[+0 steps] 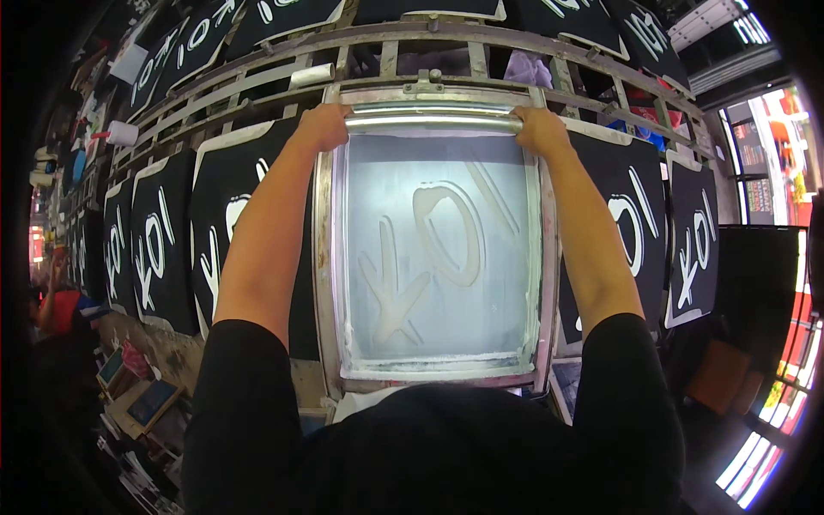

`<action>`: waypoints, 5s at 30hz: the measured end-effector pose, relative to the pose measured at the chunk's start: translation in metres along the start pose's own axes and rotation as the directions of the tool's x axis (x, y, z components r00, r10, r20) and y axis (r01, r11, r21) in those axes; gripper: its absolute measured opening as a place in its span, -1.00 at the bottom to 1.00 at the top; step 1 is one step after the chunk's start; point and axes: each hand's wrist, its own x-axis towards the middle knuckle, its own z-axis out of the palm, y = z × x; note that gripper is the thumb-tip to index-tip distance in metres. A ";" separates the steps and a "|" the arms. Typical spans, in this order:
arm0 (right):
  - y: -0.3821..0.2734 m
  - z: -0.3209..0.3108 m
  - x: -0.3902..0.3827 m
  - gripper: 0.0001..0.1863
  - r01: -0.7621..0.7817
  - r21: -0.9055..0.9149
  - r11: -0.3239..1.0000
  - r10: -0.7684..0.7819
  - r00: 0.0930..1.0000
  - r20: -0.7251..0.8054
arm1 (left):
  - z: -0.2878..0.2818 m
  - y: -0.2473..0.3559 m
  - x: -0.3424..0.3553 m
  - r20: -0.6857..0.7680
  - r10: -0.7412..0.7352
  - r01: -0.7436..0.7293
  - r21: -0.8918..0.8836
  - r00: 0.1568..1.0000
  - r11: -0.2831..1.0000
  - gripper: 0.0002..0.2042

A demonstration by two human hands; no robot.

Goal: Applying white ink to black t-shirts using a screen printing frame and squeegee.

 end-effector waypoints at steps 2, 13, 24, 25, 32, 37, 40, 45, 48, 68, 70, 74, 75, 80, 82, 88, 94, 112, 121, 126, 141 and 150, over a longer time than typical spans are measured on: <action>-0.001 0.013 -0.031 -0.51 0.014 0.007 1.000 -0.013 1.000 -0.028 | 0.014 0.006 -0.035 -0.048 0.020 -0.020 0.006 0.999 1.000 -0.64; -0.027 0.120 -0.390 -0.64 0.137 0.078 0.987 -0.114 0.963 -0.242 | 0.150 0.068 -0.378 -0.324 0.083 -0.124 -0.106 0.942 0.987 -0.66; -0.018 0.053 -0.407 -0.55 0.193 0.272 0.943 -0.122 0.959 -0.257 | 0.072 0.087 -0.414 -0.760 -0.089 -0.031 -0.141 0.644 0.989 -0.57; -0.017 0.049 -0.407 -0.54 0.136 0.318 0.938 -0.052 0.964 -0.259 | 0.077 0.074 -0.413 -0.811 -0.164 -0.034 -0.220 0.561 0.975 -0.58; -0.001 0.074 -0.398 -0.48 -0.245 0.746 0.620 0.364 0.931 0.004 | 0.221 -0.001 -0.446 0.340 -0.437 0.552 -0.581 0.833 0.598 -0.49; 0.024 0.099 -0.394 -0.47 -0.327 0.804 0.497 0.470 0.880 0.068 | 0.250 0.008 -0.448 0.346 -0.422 0.359 -0.932 0.838 -0.050 -0.48; 0.036 0.125 -0.380 -0.47 -0.267 0.911 0.313 0.440 0.891 0.110 | 0.238 0.020 -0.450 0.287 -0.486 0.331 -0.943 0.826 0.006 -0.47; 0.041 0.126 -0.375 -0.47 -0.223 0.954 0.200 0.431 0.895 0.119 | 0.222 0.049 -0.458 -0.149 -0.597 0.236 -0.823 0.788 0.516 -0.46; 0.055 0.119 -0.391 -0.51 -0.196 0.978 0.070 0.417 0.897 0.150 | 0.244 0.060 -0.479 -0.202 -0.584 0.163 -0.844 0.786 0.511 -0.50; 0.469 0.101 -0.434 -0.55 -0.130 0.992 -0.009 0.415 0.902 0.122 | 0.256 0.471 -0.376 0.003 -0.588 0.306 -0.856 0.809 0.416 -0.47; 0.472 0.094 -0.427 -0.55 -0.126 0.992 -0.033 0.379 0.916 0.129 | 0.262 0.475 -0.368 0.128 -0.593 0.309 -0.927 0.795 0.213 -0.49; 0.470 0.096 -0.423 -0.57 -0.124 0.991 -0.059 0.405 0.904 0.137 | 0.246 0.467 -0.369 0.474 -0.465 0.355 -0.877 0.748 -0.324 -0.51; 0.470 0.097 -0.422 -0.57 -0.131 0.990 -0.058 0.396 0.907 0.143 | 0.241 0.466 -0.369 0.531 -0.410 0.398 -0.840 0.741 -0.369 -0.52; 0.471 0.108 -0.414 -0.59 -0.118 0.993 -0.011 0.380 0.918 0.113 | 0.240 0.462 -0.367 0.626 -0.247 0.437 -0.726 0.740 -0.530 -0.52; 0.486 0.133 -0.410 -0.58 -0.109 0.994 0.007 0.353 0.930 0.100 | 0.241 0.462 -0.364 0.658 -0.216 0.475 -0.698 0.721 -0.536 -0.52; 0.482 0.143 -0.408 -0.53 -0.097 0.989 0.112 0.325 0.944 0.056 | 0.269 0.440 -0.354 0.713 -0.096 0.582 -0.636 0.695 -0.506 -0.46; 0.474 0.134 -0.412 -0.54 -0.093 0.984 0.154 0.360 0.932 0.032 | 0.275 0.436 -0.357 0.742 -0.096 0.621 -0.618 0.663 -0.481 -0.44; 0.481 0.111 -0.414 -0.58 -0.146 0.986 0.078 0.283 0.952 0.118 | 0.273 0.449 -0.368 0.602 -0.214 0.456 -0.752 0.770 -0.476 -0.43; 0.471 0.094 -0.416 -0.59 -0.109 0.992 -0.062 0.306 0.944 0.123 | 0.277 0.452 -0.363 0.445 -0.412 0.402 -0.895 0.795 -0.191 -0.47; 0.484 0.096 -0.413 -0.61 -0.114 0.993 0.010 0.335 0.936 0.104 | 0.257 0.484 -0.368 -0.023 -0.620 0.335 -0.826 0.784 0.454 -0.44; 0.484 0.121 -0.408 -0.47 -0.069 0.992 -0.101 0.206 0.974 0.089 | 0.321 0.497 -0.401 -0.211 -0.729 0.147 -0.907 0.651 0.394 -0.55; 0.462 0.142 -0.387 -0.42 -0.088 0.996 0.028 0.267 0.961 0.077 | 0.301 0.445 -0.377 -0.161 -0.702 0.065 -0.956 0.694 0.284 -0.55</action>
